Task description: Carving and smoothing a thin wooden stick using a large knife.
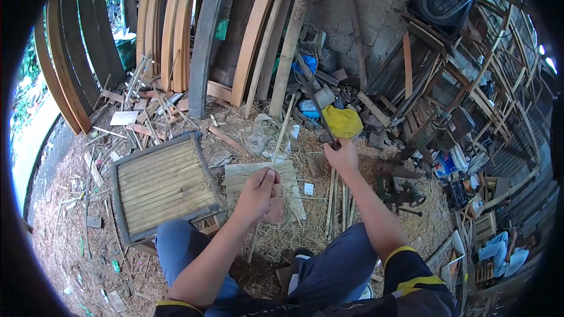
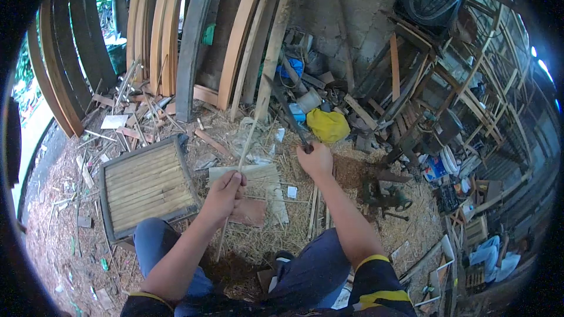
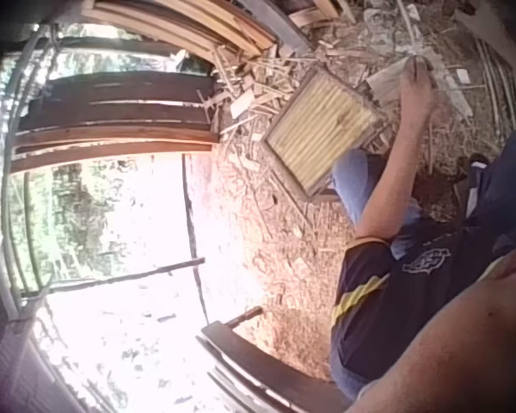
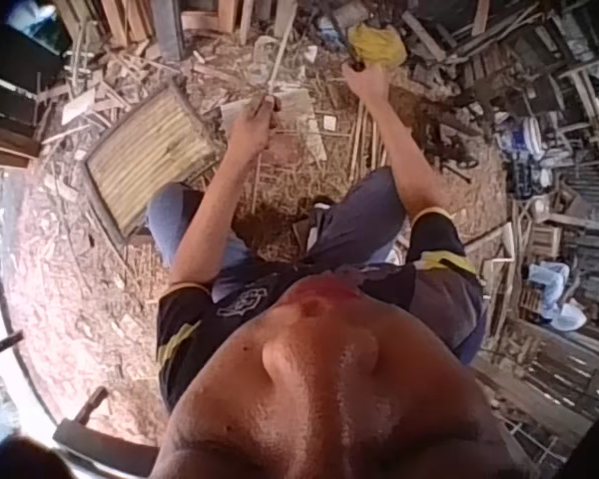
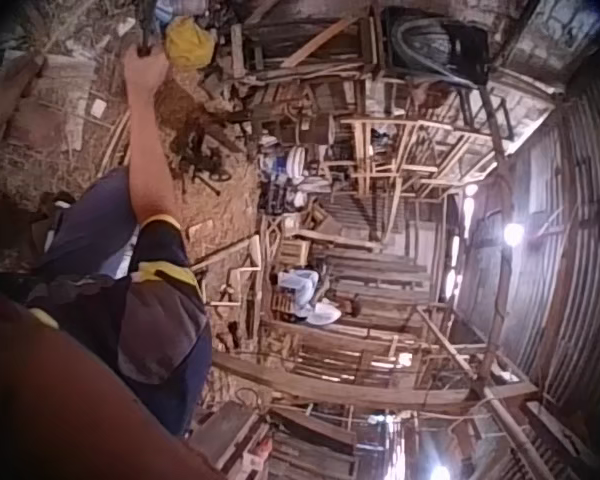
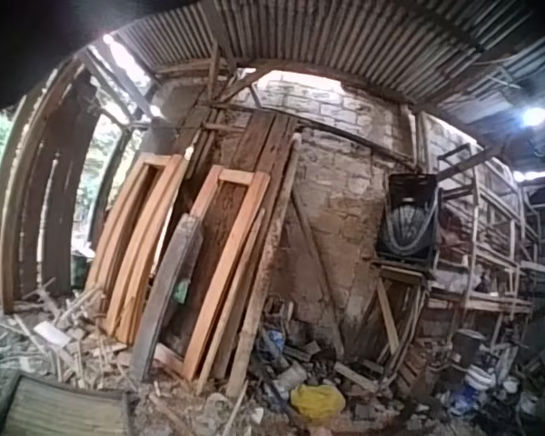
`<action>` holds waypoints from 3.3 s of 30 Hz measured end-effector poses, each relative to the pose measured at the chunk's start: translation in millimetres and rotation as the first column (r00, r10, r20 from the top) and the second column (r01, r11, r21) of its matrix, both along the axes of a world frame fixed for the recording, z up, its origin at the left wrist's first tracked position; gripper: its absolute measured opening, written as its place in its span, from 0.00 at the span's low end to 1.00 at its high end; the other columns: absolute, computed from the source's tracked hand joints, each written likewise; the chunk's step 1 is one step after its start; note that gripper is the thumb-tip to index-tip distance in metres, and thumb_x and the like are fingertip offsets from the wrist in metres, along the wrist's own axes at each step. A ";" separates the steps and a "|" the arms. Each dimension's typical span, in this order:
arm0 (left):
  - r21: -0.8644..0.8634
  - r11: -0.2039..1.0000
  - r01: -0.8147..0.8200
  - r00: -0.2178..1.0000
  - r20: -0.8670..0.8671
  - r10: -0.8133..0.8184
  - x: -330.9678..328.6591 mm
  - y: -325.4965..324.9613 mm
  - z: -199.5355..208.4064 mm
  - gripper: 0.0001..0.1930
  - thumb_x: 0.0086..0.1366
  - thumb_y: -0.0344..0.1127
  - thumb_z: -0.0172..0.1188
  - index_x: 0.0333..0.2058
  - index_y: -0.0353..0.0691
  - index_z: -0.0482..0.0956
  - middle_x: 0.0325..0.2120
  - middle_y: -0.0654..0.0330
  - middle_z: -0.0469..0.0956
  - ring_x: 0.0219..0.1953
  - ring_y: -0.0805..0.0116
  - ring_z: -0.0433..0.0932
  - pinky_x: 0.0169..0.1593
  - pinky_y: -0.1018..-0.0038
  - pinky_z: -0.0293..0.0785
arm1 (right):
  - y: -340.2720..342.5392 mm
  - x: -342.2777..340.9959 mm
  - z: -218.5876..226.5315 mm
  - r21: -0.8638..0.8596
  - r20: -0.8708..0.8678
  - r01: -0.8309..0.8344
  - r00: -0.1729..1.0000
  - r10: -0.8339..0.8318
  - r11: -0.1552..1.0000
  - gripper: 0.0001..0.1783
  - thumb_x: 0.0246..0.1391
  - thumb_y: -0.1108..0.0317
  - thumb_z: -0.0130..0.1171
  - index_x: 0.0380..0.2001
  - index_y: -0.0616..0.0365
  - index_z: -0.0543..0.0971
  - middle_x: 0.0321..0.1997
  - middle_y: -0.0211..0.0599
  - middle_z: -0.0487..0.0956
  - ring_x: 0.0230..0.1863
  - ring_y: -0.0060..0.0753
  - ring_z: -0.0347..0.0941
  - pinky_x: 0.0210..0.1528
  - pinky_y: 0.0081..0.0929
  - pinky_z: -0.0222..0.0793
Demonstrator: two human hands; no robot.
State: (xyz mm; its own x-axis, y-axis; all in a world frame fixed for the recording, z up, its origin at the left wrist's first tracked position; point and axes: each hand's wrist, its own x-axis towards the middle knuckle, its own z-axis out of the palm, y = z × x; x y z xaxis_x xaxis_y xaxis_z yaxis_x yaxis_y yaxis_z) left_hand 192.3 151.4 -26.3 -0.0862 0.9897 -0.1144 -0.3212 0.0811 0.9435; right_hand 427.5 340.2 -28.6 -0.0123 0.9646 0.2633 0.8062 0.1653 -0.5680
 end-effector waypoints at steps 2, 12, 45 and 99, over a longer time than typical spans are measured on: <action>-0.044 0.999 0.027 0.999 0.022 -0.026 -5.4 0.2 6.5 0.15 0.80 0.44 0.46 0.37 0.41 0.73 0.20 0.73 0.62 0.17 0.84 0.55 0.19 0.79 0.52 | -15.7 -14.2 6.2 0.082 0.036 -0.084 0.996 0.082 0.993 0.21 0.48 0.50 0.67 0.36 0.57 0.85 0.34 0.51 0.85 0.37 0.57 0.82 0.42 0.46 0.78; -0.005 1.000 0.023 0.999 0.040 -0.022 1.4 2.7 8.9 0.12 0.79 0.45 0.47 0.38 0.46 0.71 0.19 0.74 0.59 0.15 0.84 0.54 0.18 0.80 0.48 | -29.9 -43.3 11.4 0.305 0.371 -0.594 0.794 0.482 0.744 0.15 0.44 0.54 0.69 0.25 0.52 0.79 0.20 0.43 0.79 0.25 0.52 0.80 0.28 0.45 0.75; 0.136 0.990 -0.025 1.000 0.000 0.025 8.5 4.4 14.6 0.13 0.80 0.40 0.45 0.36 0.40 0.70 0.21 0.73 0.61 0.21 0.84 0.59 0.23 0.80 0.57 | -57.7 -47.2 19.7 0.370 0.209 -0.437 0.899 0.385 0.820 0.11 0.42 0.62 0.68 0.24 0.57 0.80 0.19 0.46 0.77 0.24 0.53 0.78 0.29 0.42 0.74; 0.028 0.995 0.095 0.993 0.064 -0.096 25.0 -2.4 25.5 0.15 0.80 0.40 0.42 0.35 0.39 0.69 0.17 0.71 0.60 0.16 0.81 0.59 0.18 0.78 0.55 | -8.4 -11.8 13.2 0.175 0.145 -0.328 0.941 0.305 0.928 0.17 0.42 0.50 0.68 0.31 0.50 0.83 0.26 0.46 0.82 0.30 0.53 0.82 0.36 0.42 0.79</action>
State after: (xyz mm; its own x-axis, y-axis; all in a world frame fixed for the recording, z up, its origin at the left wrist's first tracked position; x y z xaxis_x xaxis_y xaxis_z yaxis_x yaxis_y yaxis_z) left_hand 217.2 149.0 -0.8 0.0156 0.9957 -0.0917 -0.3736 0.0909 0.9231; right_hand 415.7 331.7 -15.4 -0.3491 0.8359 0.4236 0.7511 0.5199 -0.4070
